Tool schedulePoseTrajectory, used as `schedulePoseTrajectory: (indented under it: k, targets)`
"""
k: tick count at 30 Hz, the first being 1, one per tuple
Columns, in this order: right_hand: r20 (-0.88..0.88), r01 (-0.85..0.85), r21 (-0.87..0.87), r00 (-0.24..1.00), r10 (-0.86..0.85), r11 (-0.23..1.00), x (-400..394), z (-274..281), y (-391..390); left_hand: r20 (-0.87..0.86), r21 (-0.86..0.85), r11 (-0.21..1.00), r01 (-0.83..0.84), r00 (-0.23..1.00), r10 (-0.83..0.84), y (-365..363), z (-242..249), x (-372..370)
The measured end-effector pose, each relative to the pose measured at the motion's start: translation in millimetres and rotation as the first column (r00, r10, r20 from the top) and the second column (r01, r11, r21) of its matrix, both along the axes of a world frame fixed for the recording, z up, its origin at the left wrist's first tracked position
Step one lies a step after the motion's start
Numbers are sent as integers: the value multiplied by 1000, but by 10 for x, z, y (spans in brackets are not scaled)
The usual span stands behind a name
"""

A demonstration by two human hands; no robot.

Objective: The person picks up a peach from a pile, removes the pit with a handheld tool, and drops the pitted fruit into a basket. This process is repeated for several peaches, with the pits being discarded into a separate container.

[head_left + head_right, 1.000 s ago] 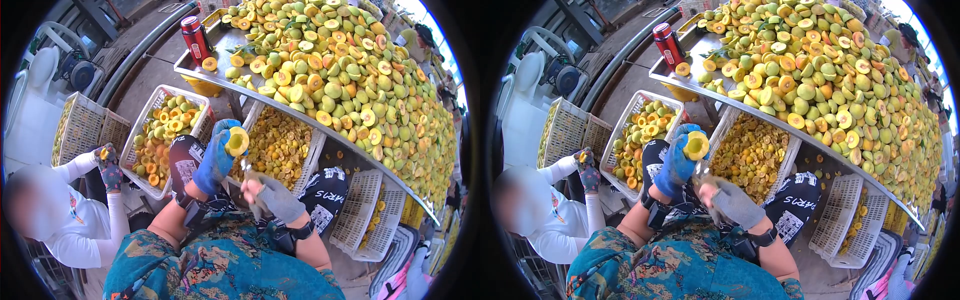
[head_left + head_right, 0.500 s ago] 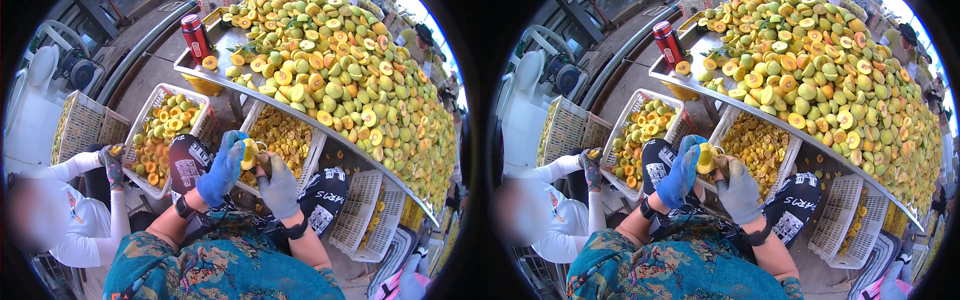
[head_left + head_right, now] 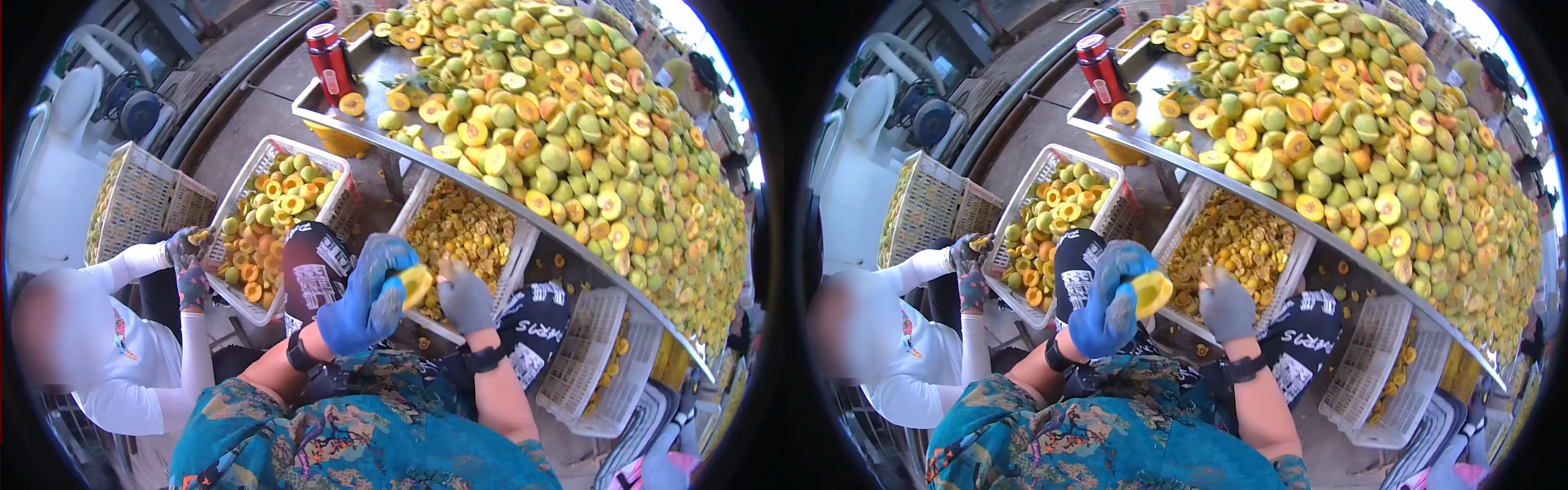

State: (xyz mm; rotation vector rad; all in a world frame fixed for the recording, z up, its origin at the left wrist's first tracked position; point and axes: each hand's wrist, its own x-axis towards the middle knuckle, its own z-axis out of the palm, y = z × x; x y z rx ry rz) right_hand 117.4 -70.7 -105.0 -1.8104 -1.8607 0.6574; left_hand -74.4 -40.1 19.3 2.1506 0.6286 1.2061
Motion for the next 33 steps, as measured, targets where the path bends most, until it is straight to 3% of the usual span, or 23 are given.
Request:
schedulePoseTrajectory:
  k: [2, 3, 5, 6, 7, 8, 10, 11, 13, 15, 16, 17, 18, 20, 21, 22, 24, 26, 28, 31, 33]
  targets:
    - [93, 169, -192, 984, -153, 967, 20, -50, -1, -43, -23, 998, -60, 997, 59, 86, 178, -173]
    - [58, 209, -143, 978, -203, 967, -8, 11, 2, -64, 48, 968, -245, 967, 248, 159, 138, -299]
    - [17, 265, -110, 964, -265, 958, -11, 33, 54, -133, -122, 859, -496, 866, 481, 405, 91, -622]
    - [7, 258, -99, 966, -259, 961, -14, 30, 75, -320, 31, 755, -655, 709, 628, 568, 54, -842]
    - [21, 249, -123, 969, -248, 961, -12, 35, 88, -539, 141, 716, -684, 554, 635, 709, -27, -1120]
    - [35, 240, -149, 971, -237, 959, -5, 22, 84, -684, 422, 705, -570, 310, 661, 821, -127, -1395]
    - [-2, 188, -138, 982, -190, 972, -6, -84, 93, -721, 580, 694, -426, 128, 681, 1035, -38, -1476]
    - [-19, 149, -175, 988, -155, 973, -45, -46, 108, -718, 584, 690, -427, 124, 685, 1263, -39, -1446]
    - [-47, 82, -227, 994, -95, 970, -78, -62, 133, -739, 174, 827, -535, 484, 469, 1889, -145, -1292]
    - [-78, 78, -213, 992, -97, 974, -75, -76, 165, -624, 215, 864, -455, 616, 480, 2418, -249, -991]
    - [-109, 77, -202, 989, -100, 976, -71, -76, 176, -628, 331, 870, -365, 603, 492, 2785, -478, -935]
    - [-113, 82, -222, 988, -109, 972, -62, -78, 189, -816, 259, 884, -389, 402, 416, 2931, -394, -714]
    - [-108, 89, -219, 988, -115, 972, -54, -103, 201, -804, 433, 868, -243, 332, 494, 3168, -538, -629]
    - [-140, 79, -238, 983, -114, 968, -40, -163, 202, -904, 338, 919, -204, 203, 377, 3485, -660, -422]
    - [-191, 71, -207, 975, -112, 976, -45, -185, 196, -854, 517, 853, -71, 15, 519, 3541, -697, -311]
    - [-182, 86, -189, 976, -121, 978, -51, -168, 212, -940, 308, 919, -246, 71, 333, 3602, -691, -258]
    - [-220, 44, -164, 972, -80, 985, -62, -89, 213, -968, 240, 908, -342, -13, 251, 3663, -744, -185]
    - [-205, 35, -181, 976, -73, 983, -57, -99, 219, -969, 228, 895, -383, -3, 246, 3698, -842, -182]
    - [-204, 15, -236, 977, -65, 972, -66, -92, 206, -939, 183, 848, -498, 166, 300, 3662, -908, -181]
    - [-204, 32, -168, 977, -66, 985, -98, -191, 173, -951, 122, 881, -456, 200, 235, 3466, -732, -76]
    - [-196, 47, -149, 978, -76, 988, -123, -196, 159, -798, 66, 918, -391, 532, 284, 3281, -595, -12]
